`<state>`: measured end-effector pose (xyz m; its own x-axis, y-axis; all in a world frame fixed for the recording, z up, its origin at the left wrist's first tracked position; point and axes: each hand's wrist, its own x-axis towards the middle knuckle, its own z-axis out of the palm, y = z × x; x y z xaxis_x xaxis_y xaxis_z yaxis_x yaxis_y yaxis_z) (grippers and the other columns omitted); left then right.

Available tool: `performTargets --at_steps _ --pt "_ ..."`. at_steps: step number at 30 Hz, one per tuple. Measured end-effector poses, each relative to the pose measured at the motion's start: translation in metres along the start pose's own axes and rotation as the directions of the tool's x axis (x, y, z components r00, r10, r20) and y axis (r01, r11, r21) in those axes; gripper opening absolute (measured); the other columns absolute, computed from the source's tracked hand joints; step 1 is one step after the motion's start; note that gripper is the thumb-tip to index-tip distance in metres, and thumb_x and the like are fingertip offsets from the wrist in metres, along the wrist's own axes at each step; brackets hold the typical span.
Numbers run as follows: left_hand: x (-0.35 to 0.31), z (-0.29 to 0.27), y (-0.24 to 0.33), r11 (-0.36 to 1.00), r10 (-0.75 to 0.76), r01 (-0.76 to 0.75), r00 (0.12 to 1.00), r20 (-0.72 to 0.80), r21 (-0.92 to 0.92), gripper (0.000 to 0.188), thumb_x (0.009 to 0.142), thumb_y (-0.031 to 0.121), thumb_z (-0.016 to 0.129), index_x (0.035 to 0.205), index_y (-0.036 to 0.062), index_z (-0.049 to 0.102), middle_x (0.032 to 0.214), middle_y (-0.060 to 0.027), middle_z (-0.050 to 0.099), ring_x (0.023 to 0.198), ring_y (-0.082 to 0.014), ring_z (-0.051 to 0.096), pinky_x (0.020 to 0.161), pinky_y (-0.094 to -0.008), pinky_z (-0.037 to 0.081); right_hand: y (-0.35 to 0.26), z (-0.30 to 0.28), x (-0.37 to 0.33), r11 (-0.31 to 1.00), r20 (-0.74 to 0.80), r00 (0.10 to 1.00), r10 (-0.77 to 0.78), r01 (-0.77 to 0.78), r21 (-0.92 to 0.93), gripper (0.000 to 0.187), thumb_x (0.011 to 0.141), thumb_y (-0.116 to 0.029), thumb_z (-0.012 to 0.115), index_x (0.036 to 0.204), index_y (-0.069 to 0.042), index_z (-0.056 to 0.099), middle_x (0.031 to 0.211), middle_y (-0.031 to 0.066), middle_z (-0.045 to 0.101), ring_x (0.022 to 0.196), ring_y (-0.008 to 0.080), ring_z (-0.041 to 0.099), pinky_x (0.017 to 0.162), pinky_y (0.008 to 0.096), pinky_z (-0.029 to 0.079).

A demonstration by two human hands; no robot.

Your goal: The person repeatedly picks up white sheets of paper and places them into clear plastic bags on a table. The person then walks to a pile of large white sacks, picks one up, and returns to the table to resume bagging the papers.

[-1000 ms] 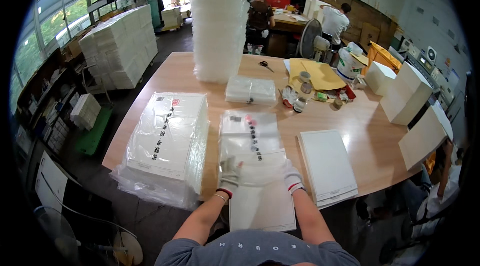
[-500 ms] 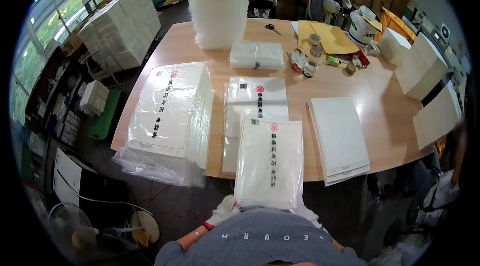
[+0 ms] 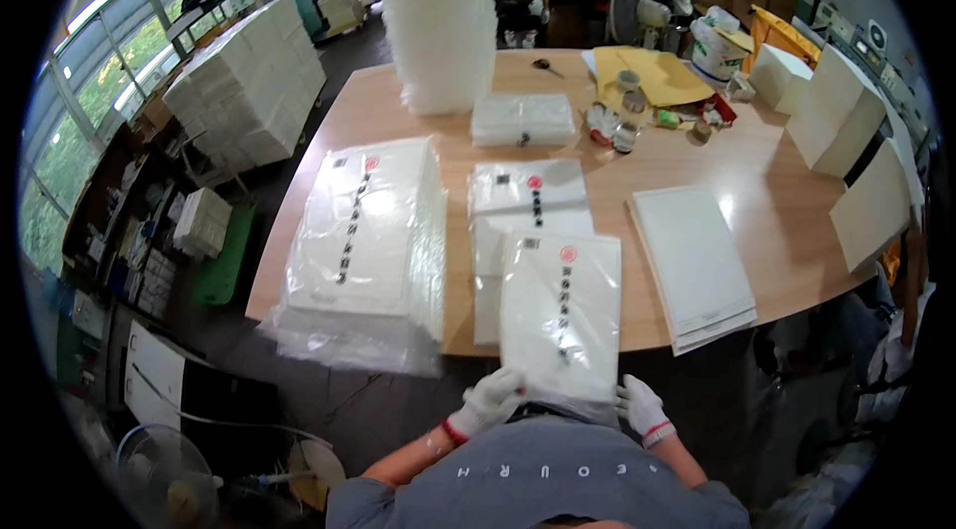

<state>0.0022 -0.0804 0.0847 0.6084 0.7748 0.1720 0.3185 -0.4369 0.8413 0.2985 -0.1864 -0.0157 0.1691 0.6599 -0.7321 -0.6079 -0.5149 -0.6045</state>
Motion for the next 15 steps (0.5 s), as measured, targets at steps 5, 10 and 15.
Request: performTargets --at_steps 5,10,15 --pt "0.008 -0.081 0.048 0.926 0.365 -0.320 0.896 -0.252 0.202 0.011 0.074 0.008 0.055 0.064 0.0076 0.052 0.074 -0.0055 0.055 0.059 -0.0171 0.054 0.049 -0.0270 0.043 -0.033 0.135 -0.028 0.933 0.363 0.860 -0.358 0.316 0.172 0.037 0.085 -0.013 0.052 0.119 0.001 0.045 0.112 0.0106 0.053 0.097 0.0199 0.055 0.082 0.0341 0.047" --pt "-0.027 -0.150 0.007 0.859 0.061 -0.493 0.360 -0.931 -0.135 0.019 0.088 0.018 0.043 0.074 0.0059 0.047 0.079 -0.0038 0.051 0.067 -0.0128 0.050 0.061 -0.0250 0.043 -0.033 0.258 0.014 0.993 0.731 0.672 -0.114 0.070 0.091 0.039 0.086 -0.014 0.054 0.121 0.001 0.044 0.103 0.0100 0.056 0.091 0.0176 0.056 0.075 0.0311 0.049" --pt "-0.057 -0.244 -0.072 0.935 -0.353 0.012 0.135 -0.926 -0.355 0.011 0.087 0.012 0.043 0.078 0.0074 0.048 0.085 -0.0036 0.051 0.079 -0.0131 0.049 0.076 -0.0262 0.042 -0.010 0.353 -0.018 0.855 0.813 0.544 0.210 0.301 -0.422 0.039 0.090 -0.025 0.049 0.118 0.002 0.046 0.075 0.0048 0.056 0.060 0.0138 0.055 0.061 0.0277 0.049"
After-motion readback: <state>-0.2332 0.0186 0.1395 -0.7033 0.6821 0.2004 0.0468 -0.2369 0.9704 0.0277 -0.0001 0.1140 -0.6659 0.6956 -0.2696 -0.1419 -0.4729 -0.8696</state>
